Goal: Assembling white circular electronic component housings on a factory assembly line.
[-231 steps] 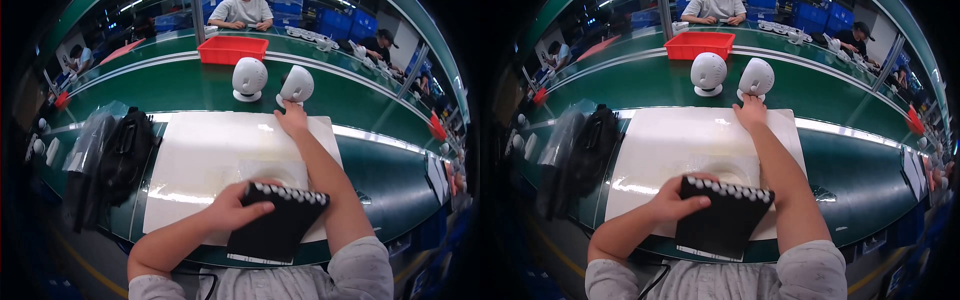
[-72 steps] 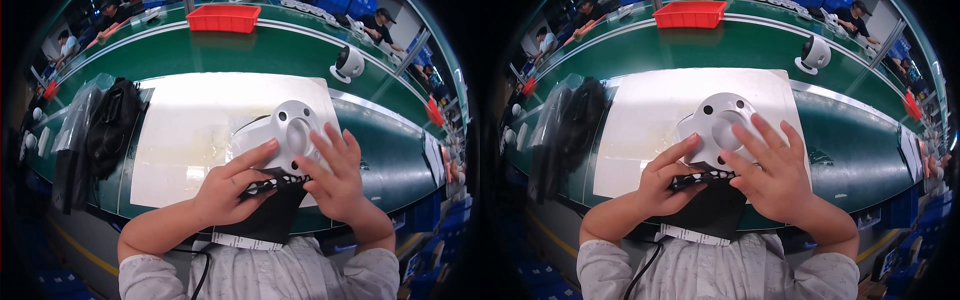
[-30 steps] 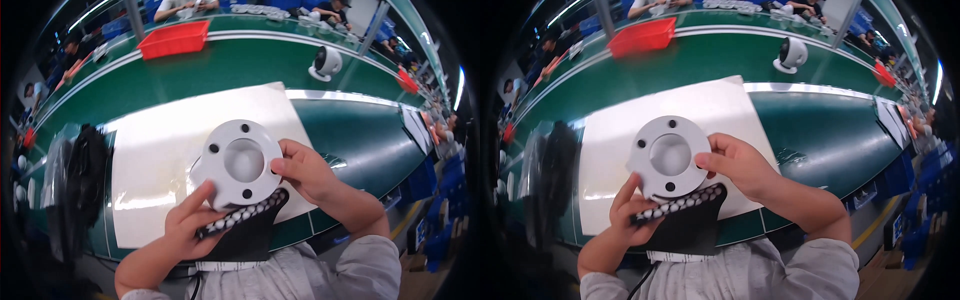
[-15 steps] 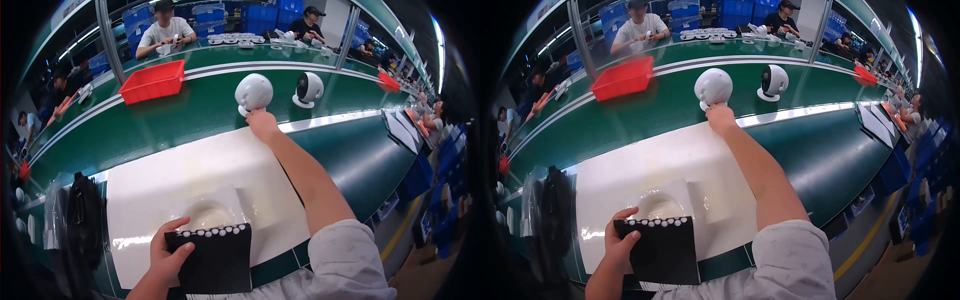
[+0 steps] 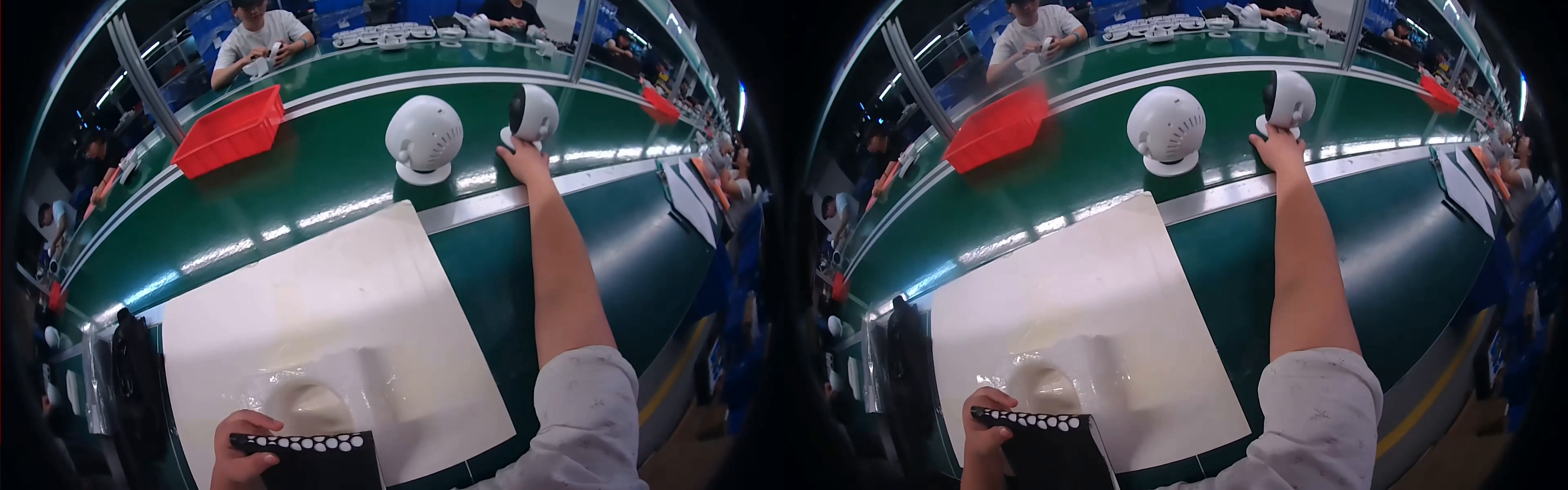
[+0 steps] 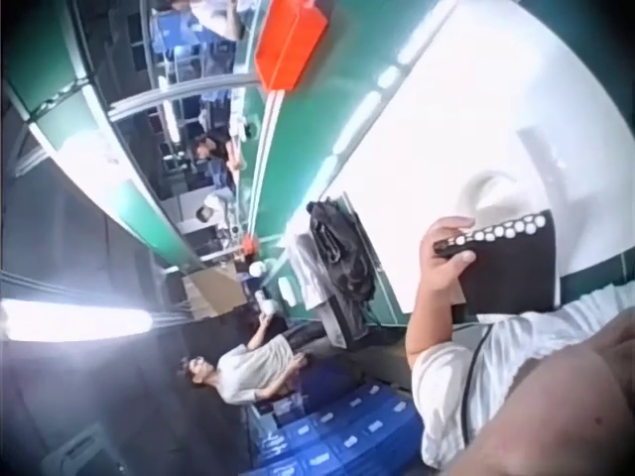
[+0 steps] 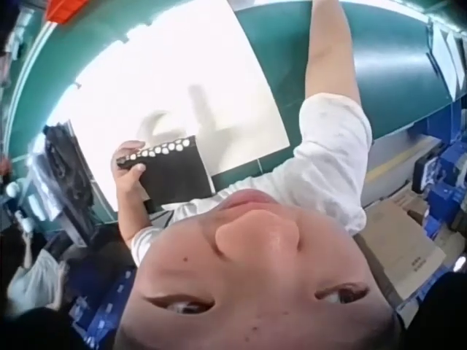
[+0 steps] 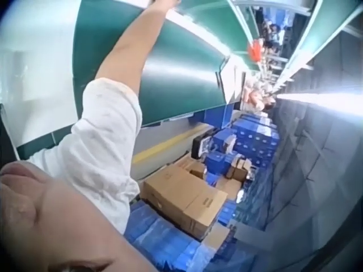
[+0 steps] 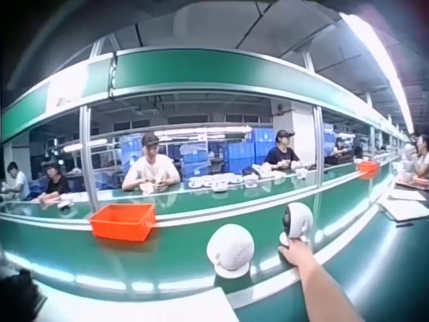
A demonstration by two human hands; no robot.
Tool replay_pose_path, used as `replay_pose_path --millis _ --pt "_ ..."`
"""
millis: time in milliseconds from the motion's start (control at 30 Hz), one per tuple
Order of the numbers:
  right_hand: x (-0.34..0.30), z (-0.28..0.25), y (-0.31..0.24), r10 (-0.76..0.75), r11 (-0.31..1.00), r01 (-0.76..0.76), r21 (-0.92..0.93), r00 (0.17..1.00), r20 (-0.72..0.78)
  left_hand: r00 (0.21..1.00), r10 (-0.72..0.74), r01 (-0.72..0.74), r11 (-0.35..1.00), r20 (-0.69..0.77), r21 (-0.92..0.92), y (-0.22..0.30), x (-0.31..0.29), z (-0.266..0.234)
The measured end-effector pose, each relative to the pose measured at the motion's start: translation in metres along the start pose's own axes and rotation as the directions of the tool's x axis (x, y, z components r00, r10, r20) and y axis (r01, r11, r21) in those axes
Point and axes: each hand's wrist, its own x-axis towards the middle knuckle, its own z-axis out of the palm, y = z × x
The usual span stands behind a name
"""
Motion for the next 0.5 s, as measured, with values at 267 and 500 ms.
replay_pose_path --millis 267,500 --pt "-0.054 -0.016 -0.009 -0.384 0.88 0.464 -0.105 0.563 -0.732 1.0 -0.015 0.013 0.998 -0.017 -0.06 -0.002 -0.002 0.004" --pt "-0.195 -0.135 -0.078 -0.115 0.696 0.542 0.471 0.732 -0.672 0.987 0.122 -0.115 0.991 0.102 -0.076 -0.005 -0.007 0.01"
